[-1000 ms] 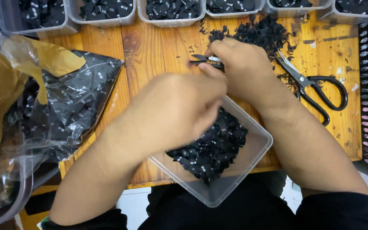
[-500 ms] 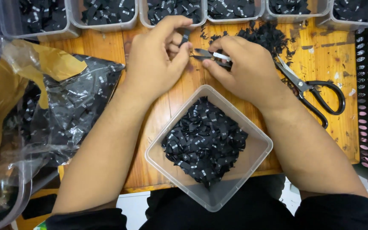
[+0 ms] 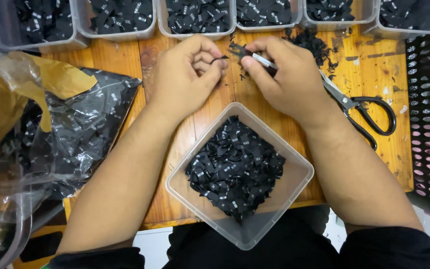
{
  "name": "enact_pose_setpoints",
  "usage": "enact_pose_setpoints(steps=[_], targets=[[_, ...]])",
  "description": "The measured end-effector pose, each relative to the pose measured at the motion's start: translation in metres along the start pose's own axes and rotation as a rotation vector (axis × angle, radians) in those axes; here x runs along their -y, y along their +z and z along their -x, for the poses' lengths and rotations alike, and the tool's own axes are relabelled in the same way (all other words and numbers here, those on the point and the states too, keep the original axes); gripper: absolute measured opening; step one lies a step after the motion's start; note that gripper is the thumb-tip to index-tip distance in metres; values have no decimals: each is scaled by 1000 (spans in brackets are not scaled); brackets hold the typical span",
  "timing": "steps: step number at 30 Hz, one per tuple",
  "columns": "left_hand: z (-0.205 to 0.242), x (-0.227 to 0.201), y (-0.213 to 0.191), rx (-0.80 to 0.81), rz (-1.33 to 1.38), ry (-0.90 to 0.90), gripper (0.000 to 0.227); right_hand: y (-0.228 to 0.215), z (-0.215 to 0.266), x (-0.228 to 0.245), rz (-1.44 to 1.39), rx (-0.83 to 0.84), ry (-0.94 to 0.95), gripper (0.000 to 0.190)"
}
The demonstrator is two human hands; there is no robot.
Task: Trimming excess threads or material from small black garment labels and sorting them into containers.
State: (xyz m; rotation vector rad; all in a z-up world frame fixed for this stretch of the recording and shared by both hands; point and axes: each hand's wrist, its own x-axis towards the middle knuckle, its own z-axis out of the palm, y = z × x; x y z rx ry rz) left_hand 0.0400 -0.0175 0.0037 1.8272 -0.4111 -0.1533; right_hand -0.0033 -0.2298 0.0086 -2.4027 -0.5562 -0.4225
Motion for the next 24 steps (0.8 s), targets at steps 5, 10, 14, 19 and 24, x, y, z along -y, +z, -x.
enact_pose_setpoints(steps=[5,10,14,19,24], targets=[[-7,7,7,16,260,-230,8,-7,0,3,-133,44,50,26],[-8,10,7,15,281,-285,7,-8,-2,3,-136,131,54,28],[-6,7,7,4,339,-234,4,-5,-1,1,-116,150,16,28],[-4,15,14,-42,480,-97,2,-6,0,1,-157,78,39,26],[-2,18,16,-50,567,-99,7,-5,3,-1,-357,-5,157,21]])
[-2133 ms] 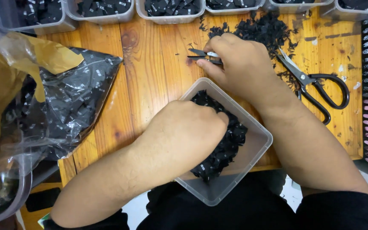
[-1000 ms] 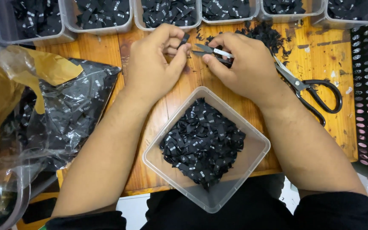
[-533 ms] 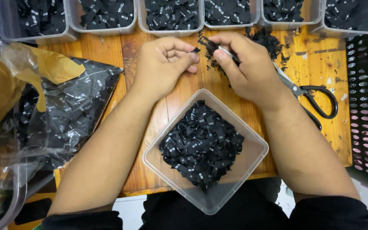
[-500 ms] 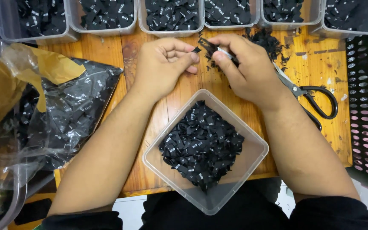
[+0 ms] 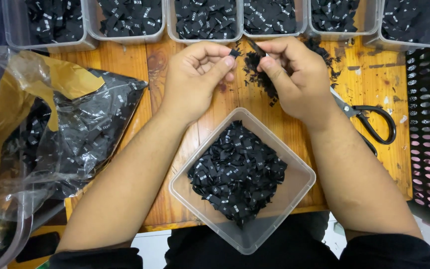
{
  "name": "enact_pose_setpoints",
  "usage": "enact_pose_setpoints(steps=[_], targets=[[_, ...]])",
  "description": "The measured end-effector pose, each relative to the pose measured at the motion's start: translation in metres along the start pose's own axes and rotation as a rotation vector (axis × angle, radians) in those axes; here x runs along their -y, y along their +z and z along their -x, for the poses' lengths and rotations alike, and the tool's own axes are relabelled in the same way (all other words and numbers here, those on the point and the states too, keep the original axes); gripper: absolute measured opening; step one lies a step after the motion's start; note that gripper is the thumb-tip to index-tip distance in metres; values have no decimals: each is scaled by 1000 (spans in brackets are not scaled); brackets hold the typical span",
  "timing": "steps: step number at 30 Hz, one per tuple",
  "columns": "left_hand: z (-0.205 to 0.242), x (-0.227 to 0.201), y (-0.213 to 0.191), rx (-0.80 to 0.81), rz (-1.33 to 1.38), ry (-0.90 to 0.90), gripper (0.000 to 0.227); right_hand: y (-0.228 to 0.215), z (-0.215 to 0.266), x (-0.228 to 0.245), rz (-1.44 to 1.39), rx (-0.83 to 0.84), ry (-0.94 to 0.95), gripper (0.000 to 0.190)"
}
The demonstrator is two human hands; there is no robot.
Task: Trimming excess threads or material from small black garment labels and sorting them into containers.
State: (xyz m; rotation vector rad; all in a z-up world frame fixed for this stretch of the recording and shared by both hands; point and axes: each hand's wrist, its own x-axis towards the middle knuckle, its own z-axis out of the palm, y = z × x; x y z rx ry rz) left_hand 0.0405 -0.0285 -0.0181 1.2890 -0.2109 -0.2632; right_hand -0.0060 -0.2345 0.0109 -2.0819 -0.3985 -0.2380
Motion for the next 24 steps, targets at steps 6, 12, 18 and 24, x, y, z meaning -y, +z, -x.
enact_pose_setpoints(steps=[6,12,18,24], targets=[[4,-3,7,5,19,-1,8,-1,-1,4,-41,49,29,20],[6,8,12,-36,86,74,13,8,-6,3,-104,-51,-20,15],[3,23,6,-28,53,71,14,6,-11,8,-41,-57,-43,15],[2,24,3,-40,71,41,14,5,-13,-4,-31,-21,-50,13]])
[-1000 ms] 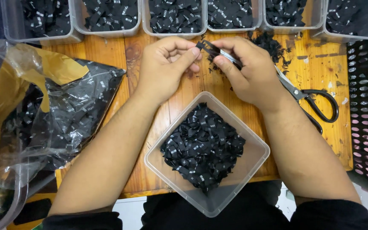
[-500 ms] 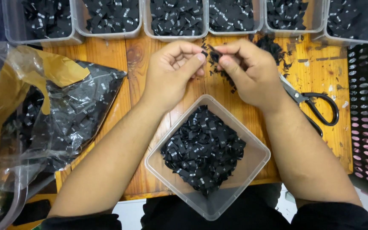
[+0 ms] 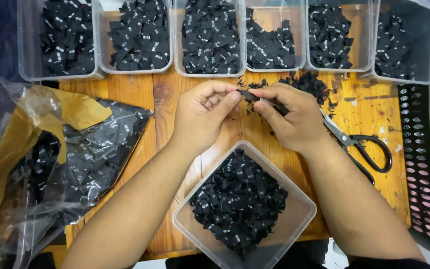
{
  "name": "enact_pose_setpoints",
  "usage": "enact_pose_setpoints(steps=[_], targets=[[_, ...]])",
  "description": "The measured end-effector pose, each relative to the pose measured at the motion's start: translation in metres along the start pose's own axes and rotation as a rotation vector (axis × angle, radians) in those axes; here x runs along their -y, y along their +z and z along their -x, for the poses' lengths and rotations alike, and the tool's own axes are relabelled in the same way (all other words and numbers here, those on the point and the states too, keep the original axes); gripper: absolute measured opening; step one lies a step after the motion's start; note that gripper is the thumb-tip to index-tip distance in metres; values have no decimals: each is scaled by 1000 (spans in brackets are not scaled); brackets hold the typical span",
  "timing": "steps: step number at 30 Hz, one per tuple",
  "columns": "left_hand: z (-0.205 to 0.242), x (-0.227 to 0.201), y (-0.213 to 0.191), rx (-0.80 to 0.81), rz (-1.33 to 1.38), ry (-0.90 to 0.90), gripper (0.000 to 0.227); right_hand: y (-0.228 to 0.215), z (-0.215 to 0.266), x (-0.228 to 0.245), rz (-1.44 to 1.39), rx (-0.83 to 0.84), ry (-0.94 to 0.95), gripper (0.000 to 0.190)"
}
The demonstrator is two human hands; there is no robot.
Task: Trimming excess threads or material from small black garment labels and sorting them into containers.
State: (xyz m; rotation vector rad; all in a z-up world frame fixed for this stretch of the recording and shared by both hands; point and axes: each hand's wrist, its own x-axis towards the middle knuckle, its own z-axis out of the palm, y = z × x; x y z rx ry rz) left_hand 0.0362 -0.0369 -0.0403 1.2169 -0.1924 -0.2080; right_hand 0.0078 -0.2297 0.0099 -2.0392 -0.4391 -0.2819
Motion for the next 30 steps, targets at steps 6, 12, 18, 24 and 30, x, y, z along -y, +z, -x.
enact_pose_setpoints(steps=[6,12,18,24,30], targets=[[0,-1,1,-1,-10,6,13,0,2,-8,10,8,12,14],[1,-7,1,12,-42,20,12,-3,1,-5,14,33,23,15],[3,-8,0,21,-92,30,12,-1,1,0,10,22,8,15],[5,-17,4,24,-115,48,11,-2,3,-1,21,36,9,15],[4,-10,2,15,-108,42,10,-3,2,-2,27,41,11,15]])
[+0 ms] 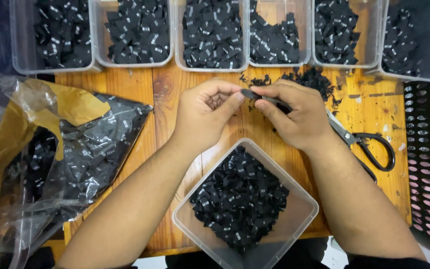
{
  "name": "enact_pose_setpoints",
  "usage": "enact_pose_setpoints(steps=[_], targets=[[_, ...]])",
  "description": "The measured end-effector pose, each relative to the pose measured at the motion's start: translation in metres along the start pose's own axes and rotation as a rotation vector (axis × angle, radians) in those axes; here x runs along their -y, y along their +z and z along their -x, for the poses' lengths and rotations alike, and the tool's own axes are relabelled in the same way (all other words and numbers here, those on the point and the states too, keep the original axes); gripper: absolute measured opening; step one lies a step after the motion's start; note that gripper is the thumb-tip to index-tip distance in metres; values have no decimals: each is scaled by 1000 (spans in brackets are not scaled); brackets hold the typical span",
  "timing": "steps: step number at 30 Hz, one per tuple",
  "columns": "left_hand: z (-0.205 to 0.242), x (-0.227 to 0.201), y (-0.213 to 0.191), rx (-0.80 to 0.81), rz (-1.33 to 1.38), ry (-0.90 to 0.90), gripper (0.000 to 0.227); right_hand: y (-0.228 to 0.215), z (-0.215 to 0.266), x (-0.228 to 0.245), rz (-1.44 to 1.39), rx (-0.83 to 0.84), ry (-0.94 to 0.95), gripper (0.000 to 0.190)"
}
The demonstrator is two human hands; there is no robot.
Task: Trimming excess threads or material from small black garment labels and sorting them into containers.
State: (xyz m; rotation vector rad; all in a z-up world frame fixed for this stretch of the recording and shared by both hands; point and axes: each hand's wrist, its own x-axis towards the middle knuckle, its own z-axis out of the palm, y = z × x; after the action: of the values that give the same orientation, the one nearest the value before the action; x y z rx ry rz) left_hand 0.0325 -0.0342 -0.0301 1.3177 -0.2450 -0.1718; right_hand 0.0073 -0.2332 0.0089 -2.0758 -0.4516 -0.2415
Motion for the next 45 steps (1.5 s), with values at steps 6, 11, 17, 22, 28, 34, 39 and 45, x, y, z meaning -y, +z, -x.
enact_pose_setpoints(steps=[6,11,17,22,28,34,39,45], targets=[[0,-8,1,6,0,-14,10,0,-1,6,12,0,11,15],[0,-6,1,4,-9,-18,10,1,0,6,27,-5,3,14],[-1,-2,-1,13,-5,-13,10,-1,0,4,18,-8,-4,12],[-2,3,-3,12,7,-24,10,-1,0,0,17,-12,-8,11],[-4,7,-4,-1,-5,-24,11,0,-2,5,20,1,-12,13],[-3,7,-3,3,17,-16,12,0,-1,4,29,-10,-15,14],[-3,4,-3,8,7,-12,12,1,0,4,26,-13,-19,14],[-3,5,-2,11,9,-7,12,2,-1,4,33,-7,-27,15]])
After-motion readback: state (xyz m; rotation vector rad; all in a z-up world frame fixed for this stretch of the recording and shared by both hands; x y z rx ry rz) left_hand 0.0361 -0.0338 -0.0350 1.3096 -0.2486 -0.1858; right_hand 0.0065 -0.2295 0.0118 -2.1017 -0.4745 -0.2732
